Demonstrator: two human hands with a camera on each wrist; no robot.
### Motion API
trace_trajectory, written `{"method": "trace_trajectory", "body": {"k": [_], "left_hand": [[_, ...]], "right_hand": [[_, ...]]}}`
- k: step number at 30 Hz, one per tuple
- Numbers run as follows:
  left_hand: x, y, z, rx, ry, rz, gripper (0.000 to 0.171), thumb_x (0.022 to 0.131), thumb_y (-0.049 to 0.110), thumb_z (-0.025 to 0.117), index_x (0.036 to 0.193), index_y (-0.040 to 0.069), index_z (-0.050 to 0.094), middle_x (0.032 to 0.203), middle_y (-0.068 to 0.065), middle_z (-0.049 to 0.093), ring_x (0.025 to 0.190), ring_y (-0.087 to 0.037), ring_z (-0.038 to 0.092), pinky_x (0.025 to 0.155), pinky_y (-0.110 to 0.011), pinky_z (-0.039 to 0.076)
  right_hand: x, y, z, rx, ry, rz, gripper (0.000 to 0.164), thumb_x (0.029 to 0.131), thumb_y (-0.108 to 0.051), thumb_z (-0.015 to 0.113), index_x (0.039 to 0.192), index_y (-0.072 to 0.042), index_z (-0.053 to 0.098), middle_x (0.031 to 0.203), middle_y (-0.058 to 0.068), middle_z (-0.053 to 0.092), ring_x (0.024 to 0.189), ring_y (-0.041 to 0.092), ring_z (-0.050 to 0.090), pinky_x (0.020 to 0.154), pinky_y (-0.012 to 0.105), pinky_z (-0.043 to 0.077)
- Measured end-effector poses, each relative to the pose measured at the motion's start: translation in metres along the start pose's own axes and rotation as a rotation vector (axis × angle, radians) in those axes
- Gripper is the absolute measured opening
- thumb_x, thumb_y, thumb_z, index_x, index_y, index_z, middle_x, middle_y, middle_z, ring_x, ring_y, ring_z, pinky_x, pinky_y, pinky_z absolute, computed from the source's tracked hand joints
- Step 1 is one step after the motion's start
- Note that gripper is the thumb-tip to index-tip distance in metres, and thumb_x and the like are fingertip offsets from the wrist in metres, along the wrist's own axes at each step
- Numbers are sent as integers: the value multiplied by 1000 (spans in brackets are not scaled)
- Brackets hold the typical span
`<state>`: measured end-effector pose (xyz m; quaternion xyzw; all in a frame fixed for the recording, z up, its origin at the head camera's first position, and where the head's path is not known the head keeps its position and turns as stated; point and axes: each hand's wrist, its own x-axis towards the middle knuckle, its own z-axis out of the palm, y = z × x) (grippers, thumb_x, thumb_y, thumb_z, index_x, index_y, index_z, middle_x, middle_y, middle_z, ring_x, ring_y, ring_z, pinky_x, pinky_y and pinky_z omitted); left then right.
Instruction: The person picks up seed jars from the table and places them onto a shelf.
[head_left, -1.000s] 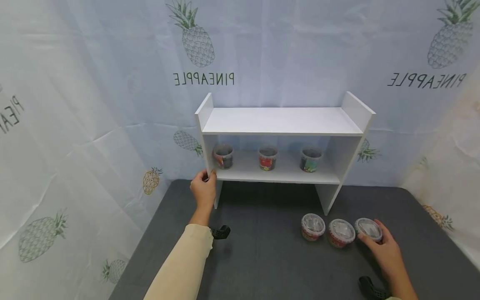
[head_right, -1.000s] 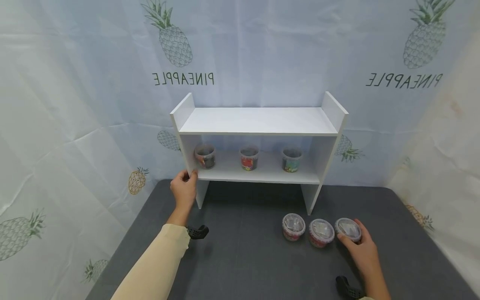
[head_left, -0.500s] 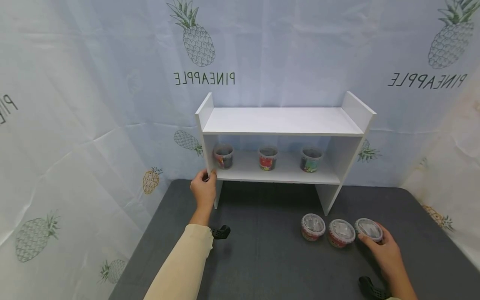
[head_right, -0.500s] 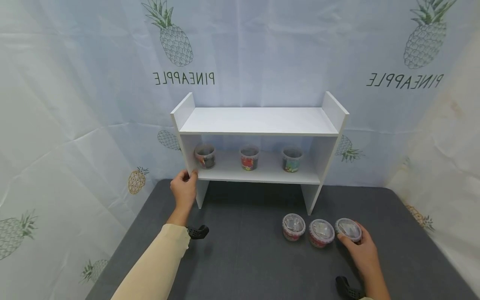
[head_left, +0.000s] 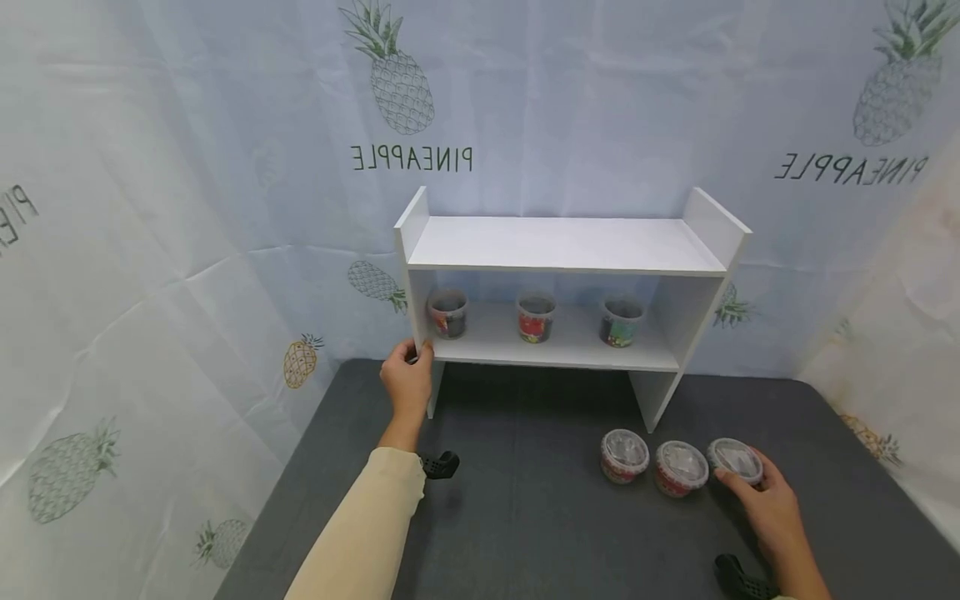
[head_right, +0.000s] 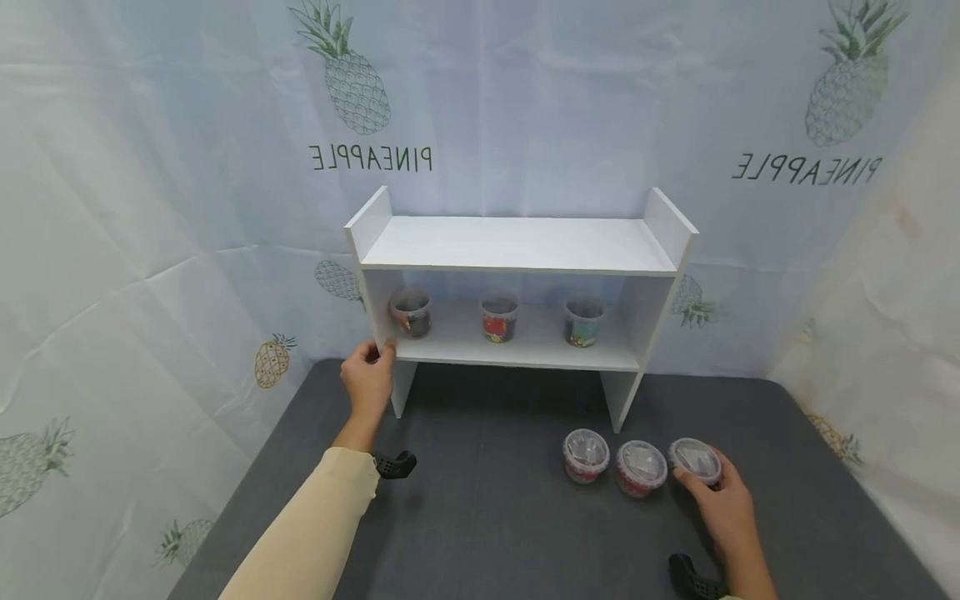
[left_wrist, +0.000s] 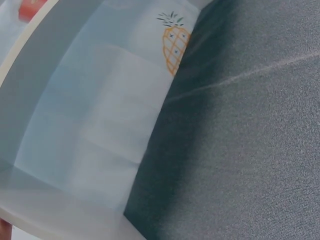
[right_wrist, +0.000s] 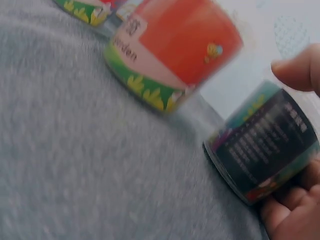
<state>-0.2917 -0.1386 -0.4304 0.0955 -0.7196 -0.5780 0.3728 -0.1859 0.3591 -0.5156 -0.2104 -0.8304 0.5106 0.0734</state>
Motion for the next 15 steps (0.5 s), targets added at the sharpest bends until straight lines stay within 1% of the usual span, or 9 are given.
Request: {"method": "trace_trajectory", "body": {"k": [2, 3, 5, 7, 9, 12, 14, 15], "left_hand": [[0, 0, 0, -2, -10, 1, 22, 90, 20, 70, 101, 0, 74, 95, -17, 73, 87, -28, 72, 75, -45, 58], [-1, 0, 0, -5, -12, 1, 22, 91, 19, 69, 101, 0, 74, 95, -17, 73, 87, -29, 72, 75, -45, 58], [-1, 0, 0, -12, -16, 4, 22, 91, 19, 69, 102, 0, 74, 95, -17, 72, 87, -29, 72, 75, -45, 58], [-1, 0, -1, -19, -14, 6, 23, 91, 19, 69, 103, 0, 74, 96, -17, 72, 88, -29, 72, 76, -45, 58], [-1, 0, -2, -24, -12, 4, 23, 91, 19, 69, 103, 0, 74, 96, -17, 72, 88, -29, 72, 76, -46, 58], [-1, 0, -1, -30, -14, -3, 23, 90, 19, 70, 103, 0, 73, 96, -18, 72, 88, -29, 72, 77, -46, 58], [0, 0, -1, -34, -14, -7, 22, 90, 18, 70, 103, 0, 73, 97, -18, 72, 88, -29, 72, 77, -46, 58], [0, 0, -1, -35, -12, -9, 22, 90, 17, 70, 102, 0, 74, 97, -18, 72, 88, -29, 72, 77, -46, 58]], "right_hand": [[-2, -7, -1, 19, 37, 11, 84, 91, -42, 67, 157, -11, 23, 152, 22, 39, 112, 4, 47, 67, 5, 38], [-4, -12, -3, 19, 61, 5, 84, 91, -42, 67, 157, -12, 25, 151, 22, 40, 110, 3, 48, 66, 5, 38], [-8, -27, -5, 31, 105, -29, 82, 91, -42, 68, 156, -14, 27, 149, 21, 43, 104, -3, 49, 65, 4, 39], [-15, -49, -10, 43, 138, -82, 79, 91, -39, 68, 156, -16, 30, 143, 13, 50, 95, -11, 48, 65, 4, 41], [-23, -75, -16, 65, 170, -174, 74, 91, -34, 69, 154, -16, 34, 131, 0, 56, 90, -16, 47, 66, 3, 42], [-35, -118, -25, 120, 203, -363, 67, 90, -20, 71, 150, -16, 42, 116, -19, 55, 91, -16, 53, 68, 3, 44], [-43, -148, -29, 151, 220, -510, 65, 88, -10, 73, 147, -15, 47, 112, -24, 55, 94, -12, 56, 70, 2, 45], [-47, -163, -31, 167, 223, -574, 65, 86, -6, 73, 145, -15, 49, 112, -23, 56, 95, -11, 58, 71, 2, 45]]}}
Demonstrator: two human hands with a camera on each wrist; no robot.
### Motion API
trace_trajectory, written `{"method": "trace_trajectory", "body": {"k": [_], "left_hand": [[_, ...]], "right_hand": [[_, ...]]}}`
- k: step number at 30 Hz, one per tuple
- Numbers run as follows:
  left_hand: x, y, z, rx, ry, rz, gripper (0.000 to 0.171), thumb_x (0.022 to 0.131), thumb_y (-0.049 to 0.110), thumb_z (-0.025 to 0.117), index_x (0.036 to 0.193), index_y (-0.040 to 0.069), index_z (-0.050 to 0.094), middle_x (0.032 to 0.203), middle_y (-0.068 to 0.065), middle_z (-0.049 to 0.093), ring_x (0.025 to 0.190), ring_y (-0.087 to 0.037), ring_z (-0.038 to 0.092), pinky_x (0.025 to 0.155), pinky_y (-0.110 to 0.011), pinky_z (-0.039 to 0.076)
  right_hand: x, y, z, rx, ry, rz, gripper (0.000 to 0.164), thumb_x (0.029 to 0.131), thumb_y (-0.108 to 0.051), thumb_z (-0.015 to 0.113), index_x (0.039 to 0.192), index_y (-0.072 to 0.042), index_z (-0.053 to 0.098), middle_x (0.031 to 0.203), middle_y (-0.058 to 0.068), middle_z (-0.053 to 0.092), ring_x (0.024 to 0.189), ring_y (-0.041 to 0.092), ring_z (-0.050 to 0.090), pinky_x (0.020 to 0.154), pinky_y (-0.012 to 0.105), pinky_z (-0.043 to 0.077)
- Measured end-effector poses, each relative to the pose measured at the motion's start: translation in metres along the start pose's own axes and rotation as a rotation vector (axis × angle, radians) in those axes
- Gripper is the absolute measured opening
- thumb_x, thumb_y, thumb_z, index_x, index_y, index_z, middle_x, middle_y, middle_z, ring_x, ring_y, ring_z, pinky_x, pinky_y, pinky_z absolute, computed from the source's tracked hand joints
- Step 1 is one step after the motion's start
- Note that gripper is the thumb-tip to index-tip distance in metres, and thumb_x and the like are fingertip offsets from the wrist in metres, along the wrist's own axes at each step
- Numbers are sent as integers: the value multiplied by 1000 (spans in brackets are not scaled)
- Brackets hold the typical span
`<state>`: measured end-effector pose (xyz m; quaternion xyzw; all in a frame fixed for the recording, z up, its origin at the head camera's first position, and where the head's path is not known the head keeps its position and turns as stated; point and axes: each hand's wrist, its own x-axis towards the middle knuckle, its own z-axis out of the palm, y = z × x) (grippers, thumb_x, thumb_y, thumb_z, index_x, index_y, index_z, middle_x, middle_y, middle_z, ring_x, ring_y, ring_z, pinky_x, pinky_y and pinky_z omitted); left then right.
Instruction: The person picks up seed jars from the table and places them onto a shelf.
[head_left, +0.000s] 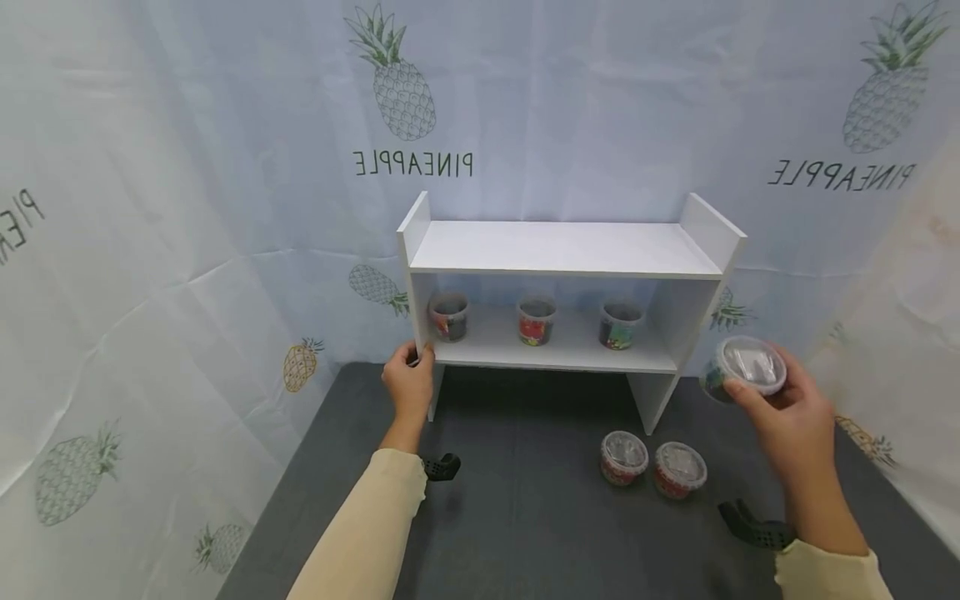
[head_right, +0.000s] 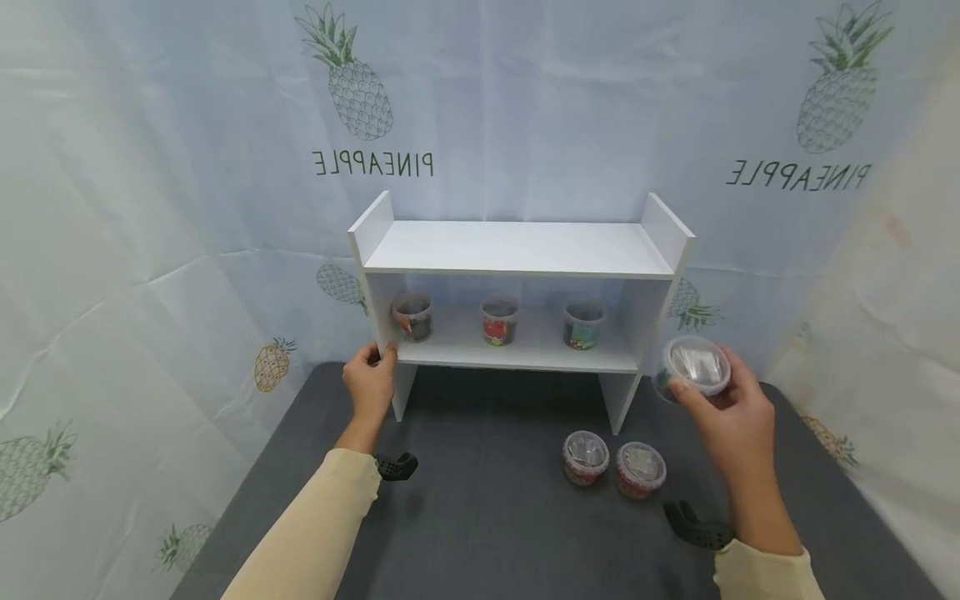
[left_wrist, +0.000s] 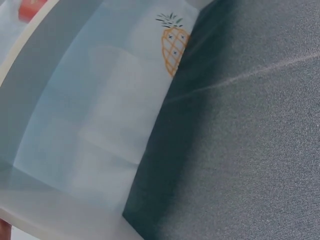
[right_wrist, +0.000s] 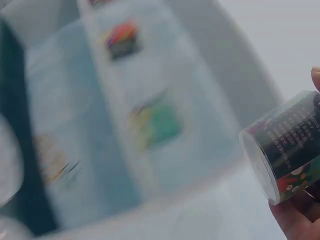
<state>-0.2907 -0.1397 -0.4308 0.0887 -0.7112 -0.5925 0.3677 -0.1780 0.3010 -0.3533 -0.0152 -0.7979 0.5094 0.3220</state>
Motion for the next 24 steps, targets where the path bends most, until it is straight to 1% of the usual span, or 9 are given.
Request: {"method": "trace_trajectory", "body": {"k": [2, 4, 6, 8, 11, 14, 16, 20, 24], "left_hand": [[0, 0, 0, -2, 5, 1, 21, 90, 17, 70, 102, 0, 74, 97, -18, 72, 88, -29, 72, 77, -46, 58], [1, 0, -1, 2, 11, 4, 21, 90, 16, 70, 102, -1, 74, 96, -18, 73, 88, -29, 72, 76, -46, 58], [1, 0, -1, 10, 11, 6, 21, 89, 17, 71, 101, 0, 74, 96, -17, 73, 87, -29, 72, 76, -46, 58], [1, 0, -1, 14, 7, 5, 22, 89, 18, 71, 101, 0, 74, 95, -17, 73, 87, -28, 72, 75, -46, 58], [0, 0, -1, 21, 3, 6, 22, 89, 18, 72, 100, 0, 74, 95, -17, 73, 87, -28, 72, 75, -46, 58], [-1, 1, -1, 22, 5, 6, 21, 89, 18, 71, 99, 0, 74, 95, -17, 73, 87, -29, 72, 76, -46, 58], [-2, 0, -1, 24, 6, 5, 20, 89, 18, 71, 99, 0, 74, 96, -17, 73, 87, -29, 72, 75, -46, 58], [-3, 0, -1, 25, 6, 2, 20, 89, 18, 71, 98, 0, 74, 96, -17, 73, 87, -29, 72, 75, -45, 58], [-1, 2, -1, 20, 9, 13, 19, 89, 17, 71, 98, 1, 75, 95, -16, 73, 86, -29, 72, 75, -45, 59]], "right_hand": [[12, -29, 5, 47, -3, -114, 65, 83, 0, 73, 143, -14, 51, 113, -19, 60, 95, -5, 61, 71, 4, 47], [25, -58, 11, 83, -33, -196, 66, 82, 1, 73, 142, -14, 51, 117, -13, 61, 98, -1, 62, 73, 5, 48], [39, -82, 19, 102, -63, -259, 66, 83, -1, 74, 143, -14, 50, 121, -6, 61, 101, 2, 61, 76, 5, 48], [55, -102, 26, 78, -98, -274, 66, 85, -9, 75, 145, -15, 48, 128, 2, 59, 107, 5, 59, 81, 7, 48], [81, -121, 40, -6, -155, -221, 69, 88, -28, 74, 149, -17, 41, 139, 10, 53, 120, 12, 56, 95, 20, 50], [107, -132, 54, -100, -230, -99, 79, 89, -50, 66, 154, -20, 32, 149, 12, 45, 133, 23, 48, 106, 41, 44], [123, -135, 62, -143, -275, -33, 88, 87, -61, 61, 156, -18, 27, 153, 14, 41, 137, 29, 44, 108, 52, 39], [149, -132, 73, -218, -349, 80, 104, 83, -74, 53, 158, -11, 18, 155, 19, 34, 137, 37, 40, 108, 59, 35], [165, -131, 81, -290, -354, 156, 116, 79, -80, 50, 158, -6, 9, 159, 22, 25, 140, 41, 34, 110, 60, 32]]}}
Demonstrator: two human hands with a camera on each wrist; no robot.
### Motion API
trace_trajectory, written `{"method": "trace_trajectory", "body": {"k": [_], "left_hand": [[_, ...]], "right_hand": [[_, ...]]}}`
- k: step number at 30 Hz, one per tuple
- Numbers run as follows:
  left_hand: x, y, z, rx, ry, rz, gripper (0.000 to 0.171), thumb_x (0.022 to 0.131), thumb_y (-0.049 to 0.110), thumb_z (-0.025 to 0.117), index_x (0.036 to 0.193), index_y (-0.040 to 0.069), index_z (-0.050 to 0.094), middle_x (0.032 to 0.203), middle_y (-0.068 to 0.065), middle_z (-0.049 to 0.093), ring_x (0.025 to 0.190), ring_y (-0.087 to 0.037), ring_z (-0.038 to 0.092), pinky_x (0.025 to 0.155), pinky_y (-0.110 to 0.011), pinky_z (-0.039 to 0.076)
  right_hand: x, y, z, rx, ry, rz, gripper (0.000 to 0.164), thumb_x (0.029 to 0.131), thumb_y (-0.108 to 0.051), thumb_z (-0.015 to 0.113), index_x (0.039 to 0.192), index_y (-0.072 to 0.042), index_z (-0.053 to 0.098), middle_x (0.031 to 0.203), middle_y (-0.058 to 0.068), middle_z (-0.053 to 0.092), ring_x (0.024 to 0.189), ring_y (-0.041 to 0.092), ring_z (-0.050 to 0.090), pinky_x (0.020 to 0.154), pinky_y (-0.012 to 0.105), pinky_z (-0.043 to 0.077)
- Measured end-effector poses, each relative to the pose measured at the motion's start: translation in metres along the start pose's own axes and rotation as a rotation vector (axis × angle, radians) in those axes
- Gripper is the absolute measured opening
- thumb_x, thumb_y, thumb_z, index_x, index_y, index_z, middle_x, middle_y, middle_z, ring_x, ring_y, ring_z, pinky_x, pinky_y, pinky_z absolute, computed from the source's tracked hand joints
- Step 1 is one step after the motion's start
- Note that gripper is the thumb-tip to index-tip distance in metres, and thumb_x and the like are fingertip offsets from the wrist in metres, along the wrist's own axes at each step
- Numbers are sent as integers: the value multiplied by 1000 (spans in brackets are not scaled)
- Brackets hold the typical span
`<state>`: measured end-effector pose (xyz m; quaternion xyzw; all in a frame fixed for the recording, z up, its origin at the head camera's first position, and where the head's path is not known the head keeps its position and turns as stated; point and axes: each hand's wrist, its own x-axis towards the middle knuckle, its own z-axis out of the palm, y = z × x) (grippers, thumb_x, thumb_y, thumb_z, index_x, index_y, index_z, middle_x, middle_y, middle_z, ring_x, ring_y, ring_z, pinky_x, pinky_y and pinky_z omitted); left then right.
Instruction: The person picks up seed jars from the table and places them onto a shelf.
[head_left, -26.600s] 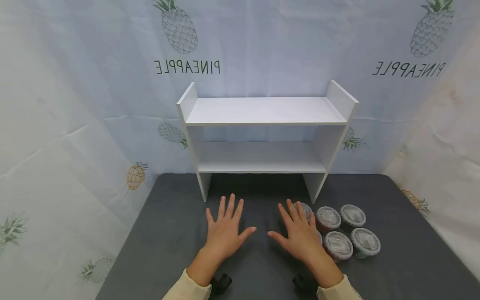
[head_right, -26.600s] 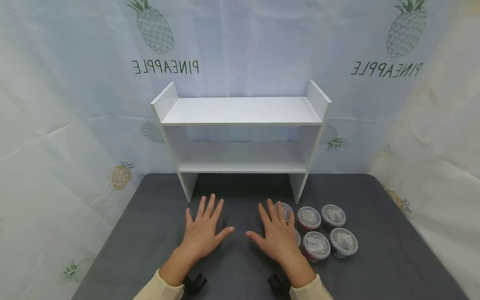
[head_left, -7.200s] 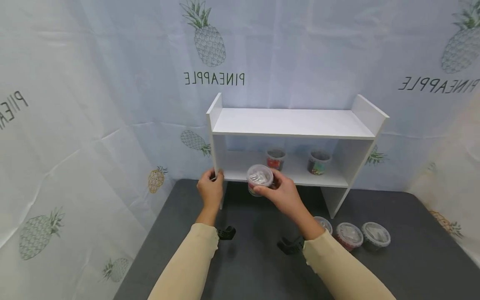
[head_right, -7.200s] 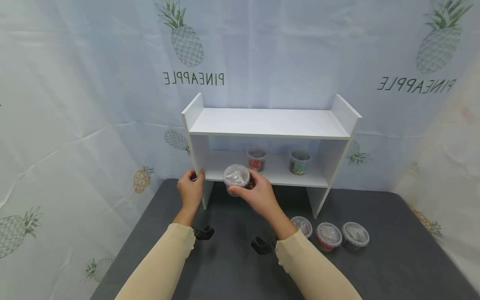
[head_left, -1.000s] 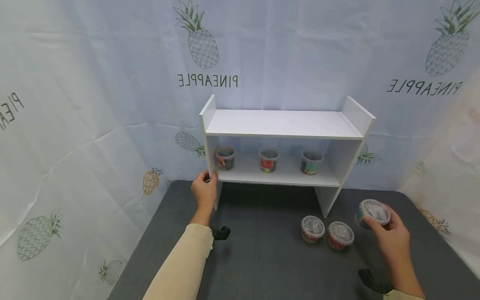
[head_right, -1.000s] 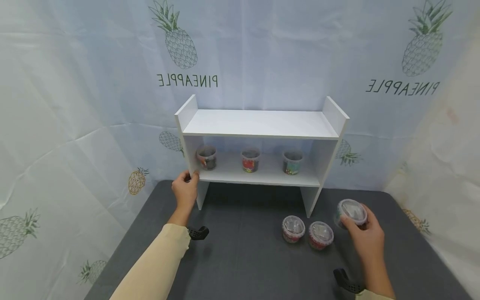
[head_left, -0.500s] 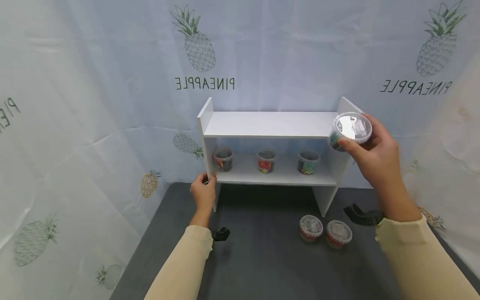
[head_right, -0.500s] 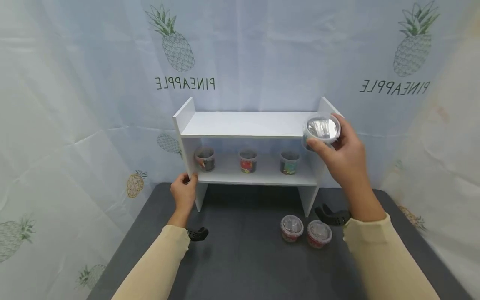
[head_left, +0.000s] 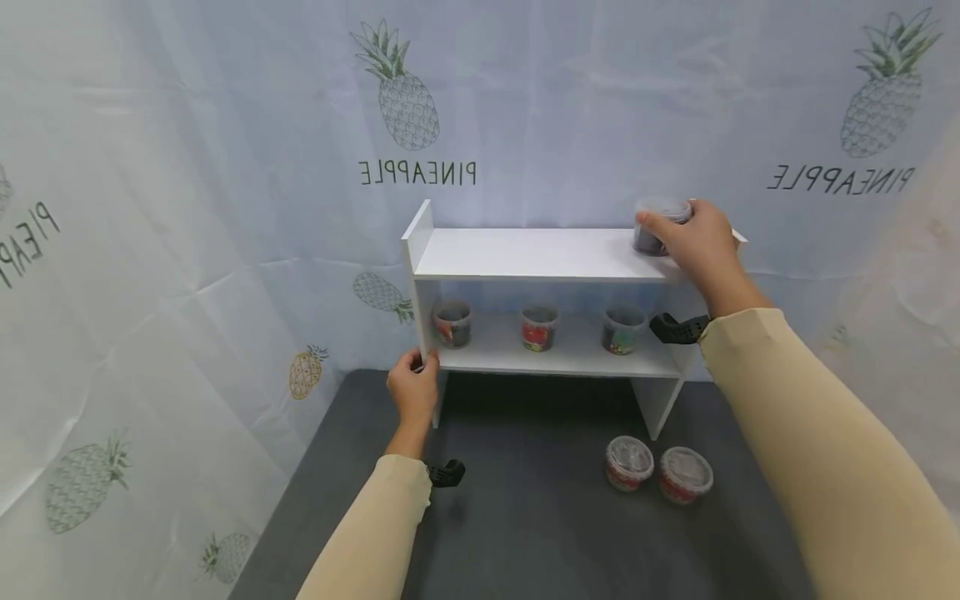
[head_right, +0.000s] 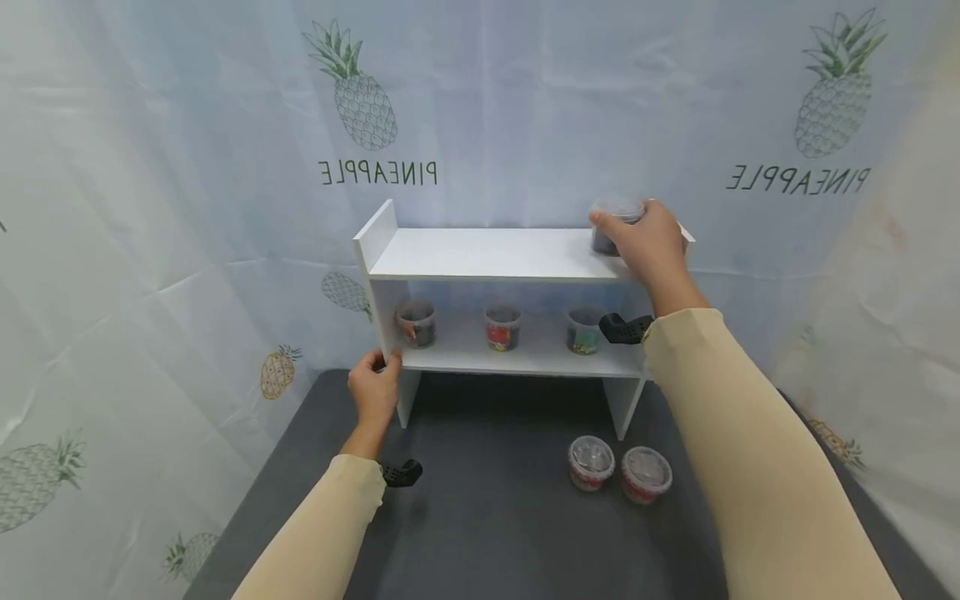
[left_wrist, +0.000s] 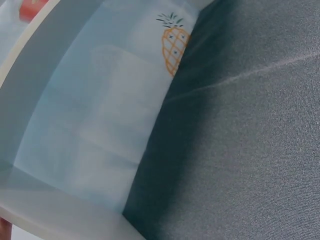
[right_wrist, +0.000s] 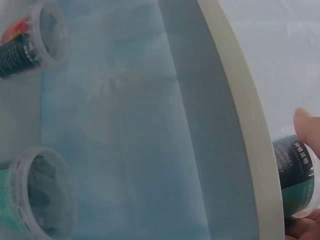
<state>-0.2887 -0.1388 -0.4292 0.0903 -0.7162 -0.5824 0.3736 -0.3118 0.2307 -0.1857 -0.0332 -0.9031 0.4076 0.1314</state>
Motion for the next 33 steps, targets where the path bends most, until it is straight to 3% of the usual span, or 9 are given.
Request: {"method": "trace_trajectory", "body": {"k": [7, 33], "left_hand": [[2, -1, 1, -10, 6, -1, 18, 88, 15, 71, 97, 0, 74, 93, -17, 73, 85, -29, 72, 74, -44, 58], [2, -1, 0, 0, 7, 4, 22, 88, 16, 71, 100, -1, 74, 94, -18, 72, 85, -30, 72, 74, -45, 59]], "right_hand": [[9, -2, 4, 34, 40, 75, 112, 79, -78, 52, 157, -6, 17, 156, 20, 31, 136, 37, 38, 111, 55, 33], [9, 1, 13, 64, 98, 79, 107, 79, -78, 53, 157, -13, 22, 157, 14, 34, 139, 34, 38, 112, 51, 34]]}}
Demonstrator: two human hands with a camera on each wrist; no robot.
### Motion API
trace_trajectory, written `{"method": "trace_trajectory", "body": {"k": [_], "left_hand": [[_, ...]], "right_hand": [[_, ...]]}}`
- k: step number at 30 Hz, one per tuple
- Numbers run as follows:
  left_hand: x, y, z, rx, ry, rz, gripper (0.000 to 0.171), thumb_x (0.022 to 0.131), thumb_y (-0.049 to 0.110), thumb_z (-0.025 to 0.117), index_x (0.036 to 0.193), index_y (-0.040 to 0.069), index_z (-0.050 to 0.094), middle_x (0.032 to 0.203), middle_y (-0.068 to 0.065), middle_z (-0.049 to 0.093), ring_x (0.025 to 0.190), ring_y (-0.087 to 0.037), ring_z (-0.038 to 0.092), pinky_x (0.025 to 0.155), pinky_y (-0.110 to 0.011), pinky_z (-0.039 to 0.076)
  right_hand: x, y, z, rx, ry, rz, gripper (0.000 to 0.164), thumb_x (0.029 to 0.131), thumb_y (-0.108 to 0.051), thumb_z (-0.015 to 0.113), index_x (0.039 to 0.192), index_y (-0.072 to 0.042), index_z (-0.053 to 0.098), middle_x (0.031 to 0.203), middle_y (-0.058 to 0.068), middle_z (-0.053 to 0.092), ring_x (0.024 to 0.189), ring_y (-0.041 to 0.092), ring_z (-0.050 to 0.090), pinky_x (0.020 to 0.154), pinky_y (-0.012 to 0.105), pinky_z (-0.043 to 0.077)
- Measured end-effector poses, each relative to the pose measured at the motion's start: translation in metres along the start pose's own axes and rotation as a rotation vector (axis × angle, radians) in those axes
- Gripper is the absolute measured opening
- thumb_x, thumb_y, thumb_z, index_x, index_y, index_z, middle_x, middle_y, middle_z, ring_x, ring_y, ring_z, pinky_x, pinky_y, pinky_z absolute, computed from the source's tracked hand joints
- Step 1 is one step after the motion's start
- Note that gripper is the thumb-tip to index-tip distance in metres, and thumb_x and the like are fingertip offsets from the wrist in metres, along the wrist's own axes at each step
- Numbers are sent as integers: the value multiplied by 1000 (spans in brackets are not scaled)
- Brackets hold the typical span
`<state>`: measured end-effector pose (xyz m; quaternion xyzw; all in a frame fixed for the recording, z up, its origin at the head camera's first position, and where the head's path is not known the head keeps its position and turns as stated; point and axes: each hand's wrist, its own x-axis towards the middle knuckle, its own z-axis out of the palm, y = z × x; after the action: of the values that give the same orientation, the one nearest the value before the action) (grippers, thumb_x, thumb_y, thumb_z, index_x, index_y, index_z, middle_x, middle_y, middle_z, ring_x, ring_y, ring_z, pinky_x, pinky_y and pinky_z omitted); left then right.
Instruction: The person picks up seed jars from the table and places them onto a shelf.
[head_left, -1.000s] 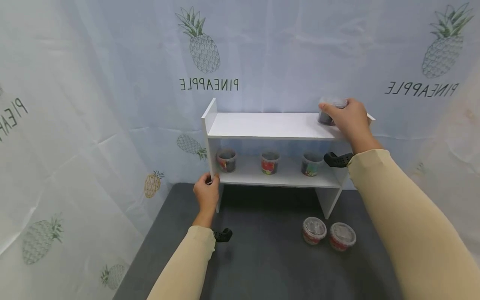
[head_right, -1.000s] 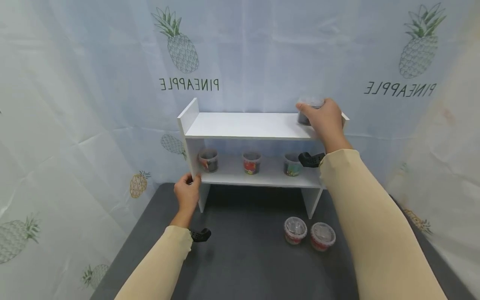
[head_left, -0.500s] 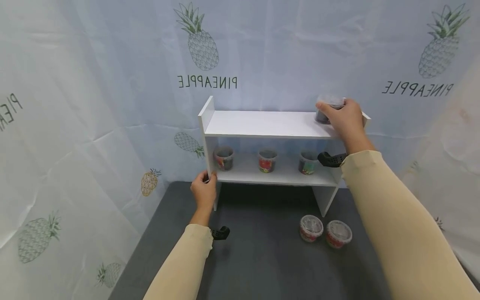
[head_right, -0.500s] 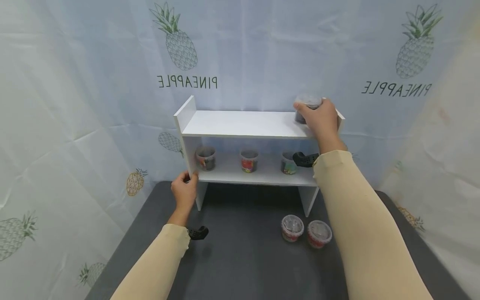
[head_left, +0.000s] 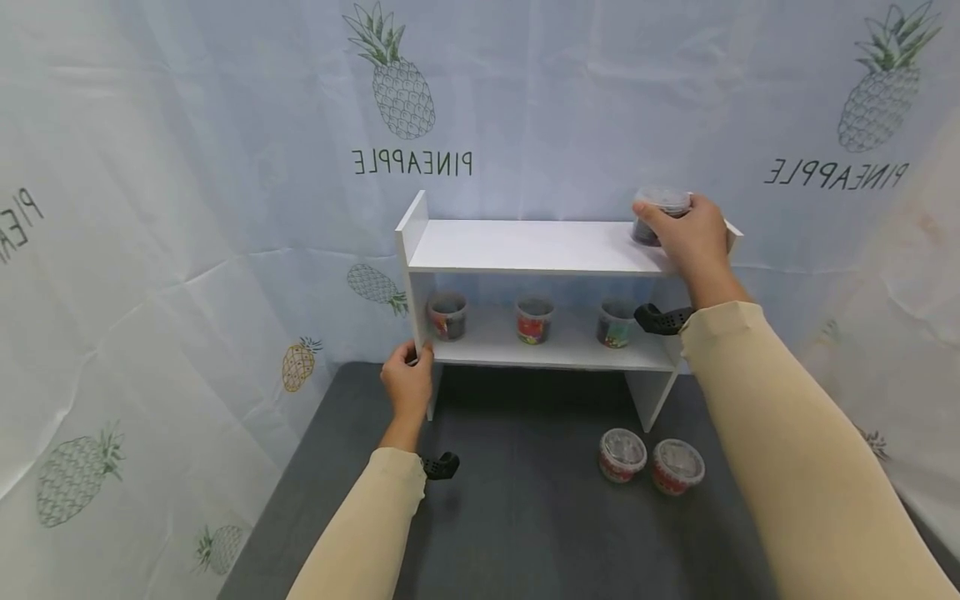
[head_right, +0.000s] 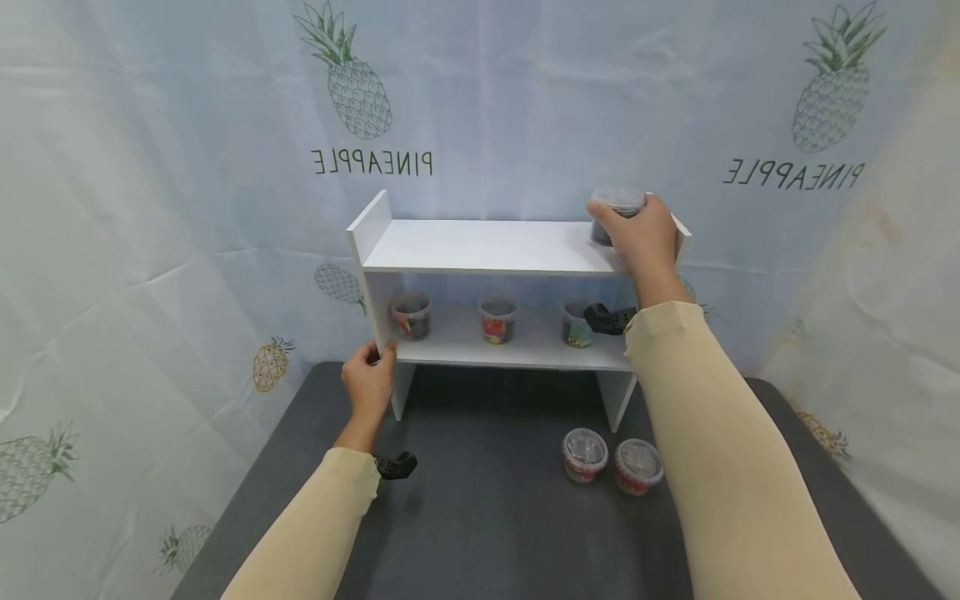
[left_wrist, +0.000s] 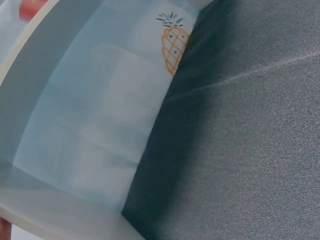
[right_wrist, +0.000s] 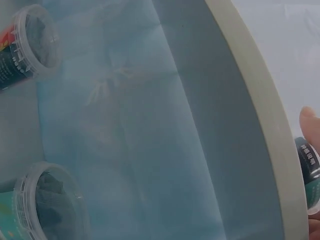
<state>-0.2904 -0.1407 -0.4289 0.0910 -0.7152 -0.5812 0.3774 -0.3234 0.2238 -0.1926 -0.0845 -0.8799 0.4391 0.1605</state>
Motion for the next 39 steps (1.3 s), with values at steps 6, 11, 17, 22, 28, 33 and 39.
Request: {"method": "trace_trajectory", "body": {"k": [6, 11, 17, 22, 28, 33, 39], "left_hand": [[-1, 0, 0, -18, 0, -8, 21, 89, 17, 71, 100, -1, 74, 94, -18, 72, 86, -29, 72, 74, -45, 59], [-2, 0, 1, 1, 2, -23, 21, 89, 18, 71, 99, 0, 74, 94, -17, 73, 86, -27, 73, 74, -45, 59], [0, 0, 1, -5, 24, -24, 21, 87, 17, 73, 97, -1, 74, 92, -18, 73, 84, -28, 73, 74, -44, 59], [0, 0, 1, 6, 19, -22, 21, 88, 17, 72, 99, -1, 74, 93, -17, 73, 86, -28, 72, 75, -44, 59], [-2, -1, 1, 4, 0, -27, 23, 88, 18, 72, 101, 0, 74, 95, -17, 73, 88, -28, 72, 76, -45, 58], [-1, -2, 2, 2, -1, -22, 23, 88, 18, 72, 102, -1, 74, 95, -18, 73, 88, -28, 72, 75, -45, 58], [-1, -2, 2, -2, 4, -28, 22, 89, 17, 72, 102, -1, 74, 96, -18, 72, 88, -29, 72, 76, -45, 59]], "right_hand": [[-8, 2, 3, 20, 67, -65, 108, 79, -79, 51, 158, -13, 17, 160, 14, 27, 144, 34, 31, 113, 53, 32], [-23, 8, 8, 89, 193, -166, 96, 85, -70, 56, 157, -15, 24, 162, 8, 26, 149, 25, 25, 118, 47, 28], [-40, 22, 11, 151, 247, -306, 81, 91, -53, 61, 155, -15, 30, 161, 5, 30, 148, 19, 28, 119, 38, 27], [-65, 42, 11, 301, 345, -435, 65, 91, -30, 70, 147, -11, 44, 151, 6, 46, 139, 12, 43, 113, 25, 34], [-105, 87, 9, 476, 429, -544, 53, 86, -7, 74, 135, -5, 55, 130, 5, 63, 123, 11, 58, 105, 24, 43], [-131, 133, 10, 455, 457, -463, 48, 86, -1, 72, 132, -5, 59, 124, -1, 67, 117, 8, 61, 99, 18, 46], [-156, 184, 19, 396, 427, -251, 45, 90, -8, 70, 133, -8, 59, 118, -10, 67, 108, -2, 62, 86, 7, 46]]}}
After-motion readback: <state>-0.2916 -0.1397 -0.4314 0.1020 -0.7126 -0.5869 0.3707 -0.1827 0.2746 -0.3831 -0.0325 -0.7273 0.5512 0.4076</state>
